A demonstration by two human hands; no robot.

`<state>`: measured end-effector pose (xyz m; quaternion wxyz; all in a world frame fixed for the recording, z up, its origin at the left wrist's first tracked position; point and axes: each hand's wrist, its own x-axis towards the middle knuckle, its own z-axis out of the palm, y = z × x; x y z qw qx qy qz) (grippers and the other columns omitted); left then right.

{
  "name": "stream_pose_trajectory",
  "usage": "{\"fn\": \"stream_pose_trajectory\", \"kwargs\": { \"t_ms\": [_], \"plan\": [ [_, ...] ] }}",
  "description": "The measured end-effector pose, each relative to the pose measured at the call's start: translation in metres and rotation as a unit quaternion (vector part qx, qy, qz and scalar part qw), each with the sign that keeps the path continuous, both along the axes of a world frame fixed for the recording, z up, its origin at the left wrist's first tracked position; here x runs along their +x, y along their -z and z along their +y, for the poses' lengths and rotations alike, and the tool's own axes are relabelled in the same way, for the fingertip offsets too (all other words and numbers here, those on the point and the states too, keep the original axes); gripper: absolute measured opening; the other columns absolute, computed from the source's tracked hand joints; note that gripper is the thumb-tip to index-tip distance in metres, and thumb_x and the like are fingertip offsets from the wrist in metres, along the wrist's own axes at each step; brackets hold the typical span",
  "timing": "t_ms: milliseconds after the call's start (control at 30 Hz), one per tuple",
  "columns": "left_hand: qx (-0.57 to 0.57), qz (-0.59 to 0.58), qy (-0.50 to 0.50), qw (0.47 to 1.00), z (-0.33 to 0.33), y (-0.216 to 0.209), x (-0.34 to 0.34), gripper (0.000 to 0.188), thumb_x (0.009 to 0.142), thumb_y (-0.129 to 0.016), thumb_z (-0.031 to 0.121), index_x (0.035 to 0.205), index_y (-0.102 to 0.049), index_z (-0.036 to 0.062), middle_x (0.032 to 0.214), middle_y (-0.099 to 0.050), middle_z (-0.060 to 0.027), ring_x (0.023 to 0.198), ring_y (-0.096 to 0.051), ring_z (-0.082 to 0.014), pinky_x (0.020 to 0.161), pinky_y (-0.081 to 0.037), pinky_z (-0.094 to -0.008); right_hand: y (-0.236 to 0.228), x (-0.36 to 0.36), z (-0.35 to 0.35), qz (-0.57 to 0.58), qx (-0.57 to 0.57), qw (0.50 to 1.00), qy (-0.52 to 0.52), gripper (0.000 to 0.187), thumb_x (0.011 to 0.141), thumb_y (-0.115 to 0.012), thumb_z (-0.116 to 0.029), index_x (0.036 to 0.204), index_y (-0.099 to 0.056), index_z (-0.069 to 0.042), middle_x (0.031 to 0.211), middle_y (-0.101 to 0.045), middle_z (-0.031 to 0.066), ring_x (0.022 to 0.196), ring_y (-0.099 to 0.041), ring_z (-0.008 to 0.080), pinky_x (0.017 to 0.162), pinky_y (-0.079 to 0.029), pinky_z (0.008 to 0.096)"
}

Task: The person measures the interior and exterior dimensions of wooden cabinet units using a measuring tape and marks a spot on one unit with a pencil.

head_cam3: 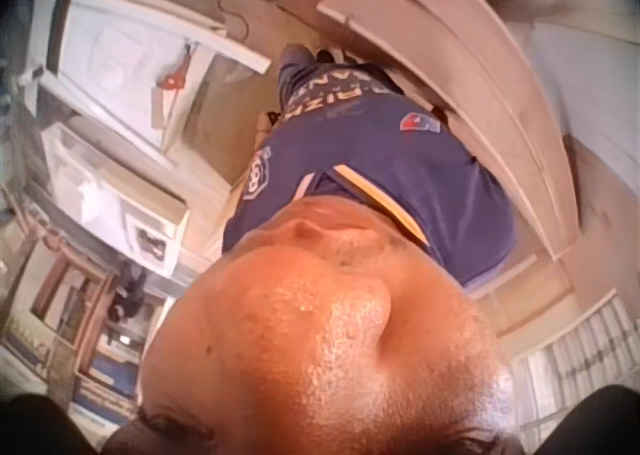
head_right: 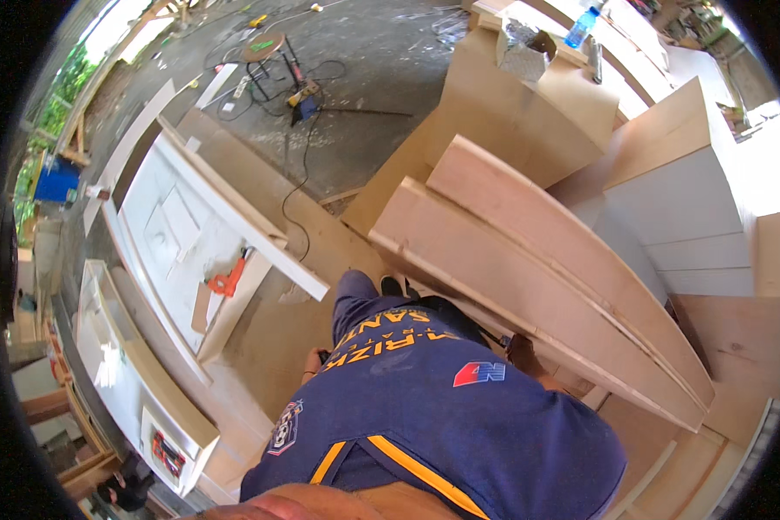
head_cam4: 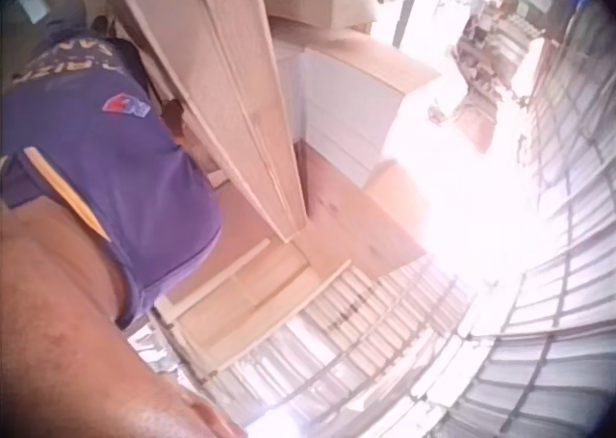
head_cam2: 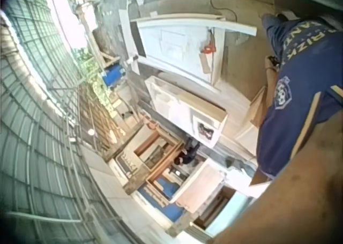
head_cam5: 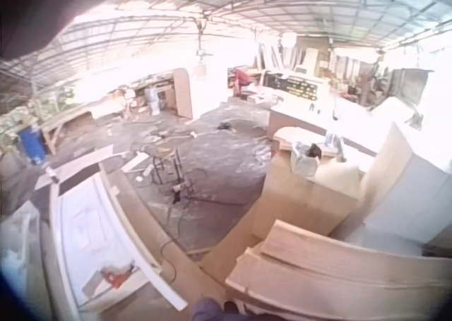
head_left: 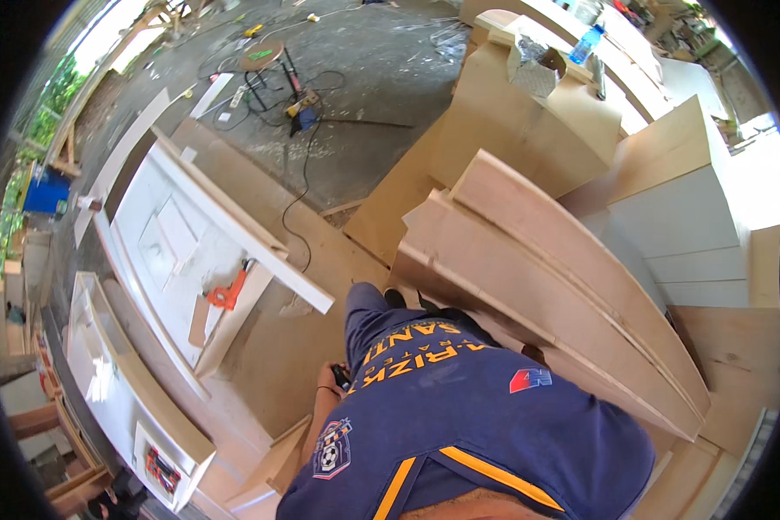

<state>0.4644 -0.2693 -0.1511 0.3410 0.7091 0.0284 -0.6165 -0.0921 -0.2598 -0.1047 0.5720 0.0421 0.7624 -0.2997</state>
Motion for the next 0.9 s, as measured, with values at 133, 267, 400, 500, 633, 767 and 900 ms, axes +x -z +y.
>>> {"fn": "stream_pose_trajectory", "kwargs": {
  "t_ms": [133, 267, 400, 500, 633, 767, 900],
  "plan": [
    [-0.029, -0.227, 0.393, 0.891, -0.106, 0.045, 0.066, 0.021, 0.08, -0.048, 0.022, 0.081, -0.061, 0.0057, 0.079, -0.063, -0.0124, 0.071, -0.062, -0.0244, 0.065, -0.05, -0.0373, -0.01, 0.022, -0.013, 0.025, 0.011, 0.999, 0.047, 0.019, 0.085, -0.053, -0.025, 0.069, -0.056, -0.015, 0.053, -0.047, 0.0011, 0.048, -0.048, 0.0189, 0.045, -0.038, 0.033],
    [-0.106, -0.421, 0.738, 0.517, -0.235, 0.049, 0.128, 0.027, 0.081, -0.048, 0.021, 0.086, -0.064, 0.0004, 0.083, -0.066, -0.0174, 0.076, -0.065, -0.0256, 0.069, -0.051, -0.0397, 0.002, 0.062, -0.055, 0.062, 0.011, 0.995, 0.082, 0.018, 0.085, -0.053, -0.024, 0.07, -0.057, -0.014, 0.055, -0.049, 0.0017, 0.05, -0.049, 0.0196, 0.046, -0.04, 0.0336],
    [-0.042, -0.288, 0.553, 0.781, -0.373, 0.022, 0.166, 0.028, 0.081, -0.048, 0.021, 0.079, -0.065, -0.0007, 0.071, -0.066, -0.0161, 0.067, -0.065, -0.0256, 0.063, -0.05, -0.0401, 0.017, 0.121, -0.099, 0.084, 0.013, 0.988, 0.126, 0.018, 0.085, -0.052, -0.024, 0.071, -0.059, -0.013, 0.057, -0.051, 0.0024, 0.051, -0.051, 0.0204, 0.048, -0.041, 0.0343],
    [-0.137, -0.282, 0.654, 0.689, -0.458, -0.01, 0.158, 0.032, 0.081, -0.047, 0.025, 0.073, -0.06, -0.0033, 0.069, -0.063, -0.0207, 0.067, -0.064, -0.0305, 0.064, -0.049, -0.038, 0.026, 0.171, -0.133, 0.107, 0.019, 0.982, 0.156, 0.018, 0.085, -0.052, -0.024, 0.072, -0.06, -0.013, 0.058, -0.053, 0.003, 0.052, -0.052, 0.0209, 0.049, -0.042, 0.0348],
    [-0.118, -0.141, 0.46, 0.869, -0.49, -0.021, 0.188, 0.022, 0.082, -0.051, 0.021, 0.076, -0.057, 0.0006, 0.065, -0.061, -0.0117, 0.057, -0.06, -0.0197, 0.057, -0.048, -0.0322, 0.033, 0.248, -0.202, 0.107, 0.025, 0.988, 0.106, 0.018, 0.085, -0.052, -0.023, 0.073, -0.061, -0.012, 0.06, -0.055, 0.0036, 0.054, -0.054, 0.0216, 0.051, -0.044, 0.0355],
    [-0.07, -0.052, 0.373, 0.924, -0.514, -0.051, 0.21, 0.016, 0.08, -0.052, 0.017, 0.076, -0.054, 0.0024, 0.063, -0.059, -0.0104, 0.055, -0.058, -0.019, 0.051, -0.047, -0.03, 0.038, 0.313, -0.264, 0.119, 0.019, 0.993, 0.008, 0.019, 0.085, -0.052, -0.023, 0.074, -0.063, -0.012, 0.061, -0.057, 0.0043, 0.055, -0.055, 0.0223, 0.053, -0.045, 0.0361],
    [-0.097, -0.034, 0.344, 0.933, -0.545, -0.056, 0.239, 0.017, 0.079, -0.05, 0.019, 0.07, -0.053, 0.0051, 0.061, -0.056, -0.0083, 0.052, -0.055, -0.0186, 0.047, -0.044, -0.031, 0.047, 0.355, -0.323, 0.14, 0.001, 0.984, -0.113, 0.019, 0.085, -0.052, -0.022, 0.075, -0.064, -0.011, 0.063, -0.059, 0.005, 0.057, -0.057, 0.0231, 0.055, -0.046, 0.0368]
  ]
}}
